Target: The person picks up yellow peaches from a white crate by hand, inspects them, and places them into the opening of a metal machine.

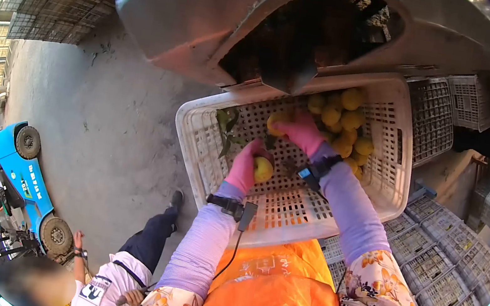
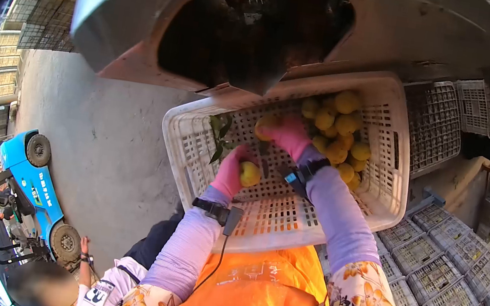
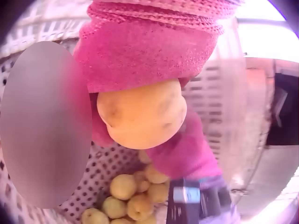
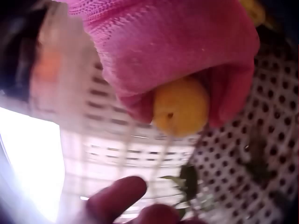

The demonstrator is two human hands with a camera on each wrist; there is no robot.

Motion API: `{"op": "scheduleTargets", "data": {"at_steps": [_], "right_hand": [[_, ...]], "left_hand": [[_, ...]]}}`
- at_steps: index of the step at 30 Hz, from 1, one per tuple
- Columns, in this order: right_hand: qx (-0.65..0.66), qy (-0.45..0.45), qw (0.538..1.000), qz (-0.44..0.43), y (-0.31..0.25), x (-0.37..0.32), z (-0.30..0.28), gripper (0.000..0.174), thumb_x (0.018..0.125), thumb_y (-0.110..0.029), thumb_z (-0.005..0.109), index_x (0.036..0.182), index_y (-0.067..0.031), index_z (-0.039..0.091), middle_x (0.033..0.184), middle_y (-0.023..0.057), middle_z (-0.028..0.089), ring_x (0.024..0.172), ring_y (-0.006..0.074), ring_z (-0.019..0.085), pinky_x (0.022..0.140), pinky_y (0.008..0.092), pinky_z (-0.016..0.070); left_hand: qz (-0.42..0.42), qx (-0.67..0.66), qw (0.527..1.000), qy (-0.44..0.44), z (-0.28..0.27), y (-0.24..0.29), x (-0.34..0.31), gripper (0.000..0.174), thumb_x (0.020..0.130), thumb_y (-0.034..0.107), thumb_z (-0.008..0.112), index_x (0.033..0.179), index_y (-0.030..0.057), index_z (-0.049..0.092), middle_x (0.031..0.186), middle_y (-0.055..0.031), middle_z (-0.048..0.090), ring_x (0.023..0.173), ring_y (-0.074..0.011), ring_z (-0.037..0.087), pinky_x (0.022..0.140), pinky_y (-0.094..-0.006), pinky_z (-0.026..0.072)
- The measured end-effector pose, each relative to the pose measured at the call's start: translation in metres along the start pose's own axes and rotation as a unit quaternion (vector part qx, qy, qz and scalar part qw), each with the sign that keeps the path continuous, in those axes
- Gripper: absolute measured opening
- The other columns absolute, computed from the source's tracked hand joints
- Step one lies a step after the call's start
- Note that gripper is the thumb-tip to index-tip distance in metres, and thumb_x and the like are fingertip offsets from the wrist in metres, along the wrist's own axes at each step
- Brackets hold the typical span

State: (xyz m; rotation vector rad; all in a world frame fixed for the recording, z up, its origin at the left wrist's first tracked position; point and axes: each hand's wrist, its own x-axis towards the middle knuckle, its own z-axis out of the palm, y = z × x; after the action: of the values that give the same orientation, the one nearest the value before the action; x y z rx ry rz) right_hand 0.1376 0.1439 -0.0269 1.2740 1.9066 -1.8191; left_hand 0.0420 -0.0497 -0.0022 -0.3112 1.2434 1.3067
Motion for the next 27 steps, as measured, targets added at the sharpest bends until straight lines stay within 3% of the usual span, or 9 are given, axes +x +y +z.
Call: {"op": "scheduleTargets", "data": {"at_steps": [2,5,10,14,17,18,22,24,27], "right_hand": [[0.138,-0.148,0.979,-0.02,-0.046,-0.08,-0.018,0.074,0.082,-0.053,0.075,0.134,-0.0036,0.061,0.119,0.0119,0.068,0.095,0.0208,0.067,0.081,0.0336,0.0558],[0.195,-0.114,0.972,-0.058,-0.095,-0.16,-0.018,0.071,0.087,-0.048,0.073,0.141,-0.0037,0.056,0.118,0.0077,0.067,0.09,0.0147,0.065,0.08,0.0291,0.0556],[0.034,0.079,0.971,-0.221,-0.134,-0.246,-0.016,0.084,0.076,-0.028,0.084,0.149,-0.0075,0.047,0.125,0.0195,0.062,0.1,0.0261,0.071,0.08,0.0354,0.0578],[-0.185,0.196,0.92,-0.284,-0.159,-0.255,-0.025,0.087,0.067,-0.029,0.088,0.143,-0.004,0.052,0.135,0.0164,0.056,0.103,0.0329,0.066,0.089,0.0418,0.0543],[-0.263,0.366,0.784,-0.426,-0.181,-0.245,-0.026,0.085,0.064,-0.032,0.087,0.137,-0.0034,0.056,0.139,0.0176,0.053,0.118,0.0378,0.058,0.1,0.0464,0.0476],[-0.242,0.365,0.789,-0.431,-0.189,-0.239,-0.025,0.081,0.059,-0.035,0.085,0.128,-0.0017,0.058,0.14,0.0192,0.051,0.125,0.0409,0.052,0.106,0.0514,0.0413],[-0.198,0.352,0.816,-0.414,-0.209,-0.214,-0.028,0.079,0.064,-0.036,0.084,0.13,-0.0013,0.057,0.143,0.0211,0.05,0.127,0.0429,0.05,0.108,0.0519,0.0401],[-0.203,0.391,0.805,-0.398,-0.21,-0.189,-0.03,0.078,0.069,-0.035,0.083,0.133,0.0006,0.056,0.143,0.0236,0.049,0.126,0.0455,0.051,0.108,0.0529,0.04],[-0.265,0.504,0.721,-0.395,-0.181,-0.098,-0.028,0.081,0.074,-0.042,0.081,0.136,0.0024,0.053,0.144,0.0271,0.048,0.13,0.0472,0.047,0.11,0.0552,0.0378]], "left_hand": [[0.086,0.068,0.992,-0.057,0.009,0.025,-0.038,0.036,0.104,0.03,0.052,0.117,-0.0003,0.064,0.105,-0.009,0.068,0.089,-0.0163,0.064,0.078,-0.0317,0.0532],[0.12,0.078,0.981,-0.134,0.04,0.054,-0.097,0.046,0.107,0.034,0.049,0.139,0.0009,0.054,0.122,-0.0083,0.066,0.104,-0.0155,0.063,0.091,-0.0308,0.0518],[0.124,0.076,0.969,-0.199,0.06,0.087,-0.136,0.048,0.109,0.036,0.045,0.144,0.003,0.05,0.127,-0.0089,0.064,0.112,-0.0171,0.063,0.094,-0.032,0.0525],[0.159,0.165,0.951,-0.207,0.089,0.13,-0.164,0.043,0.108,0.032,0.049,0.137,0.0009,0.057,0.129,-0.0078,0.064,0.116,-0.0171,0.061,0.102,-0.0306,0.0473],[0.17,0.125,0.957,-0.198,0.1,0.15,-0.174,0.041,0.108,0.031,0.05,0.135,0.0009,0.059,0.127,-0.0081,0.065,0.115,-0.0178,0.062,0.1,-0.0309,0.0486],[0.127,0.038,0.975,-0.181,0.108,0.158,-0.182,0.041,0.107,0.031,0.05,0.134,0.0007,0.059,0.126,-0.0084,0.066,0.114,-0.0179,0.063,0.099,-0.0312,0.0496],[0.252,0.164,0.935,-0.189,0.108,0.189,-0.181,0.04,0.108,0.03,0.046,0.13,-0.0006,0.06,0.117,-0.0113,0.069,0.103,-0.0191,0.068,0.086,-0.0311,0.0568],[0.187,0.009,0.95,-0.248,0.095,0.189,-0.169,0.039,0.107,0.029,0.05,0.13,-0.0002,0.058,0.118,-0.0118,0.068,0.102,-0.0185,0.068,0.083,-0.03,0.0568],[0.341,0.112,0.906,-0.226,0.066,0.154,-0.137,0.042,0.104,0.033,0.055,0.134,0.0029,0.054,0.118,-0.0094,0.067,0.106,-0.0214,0.067,0.092,-0.0349,0.0547]]}}
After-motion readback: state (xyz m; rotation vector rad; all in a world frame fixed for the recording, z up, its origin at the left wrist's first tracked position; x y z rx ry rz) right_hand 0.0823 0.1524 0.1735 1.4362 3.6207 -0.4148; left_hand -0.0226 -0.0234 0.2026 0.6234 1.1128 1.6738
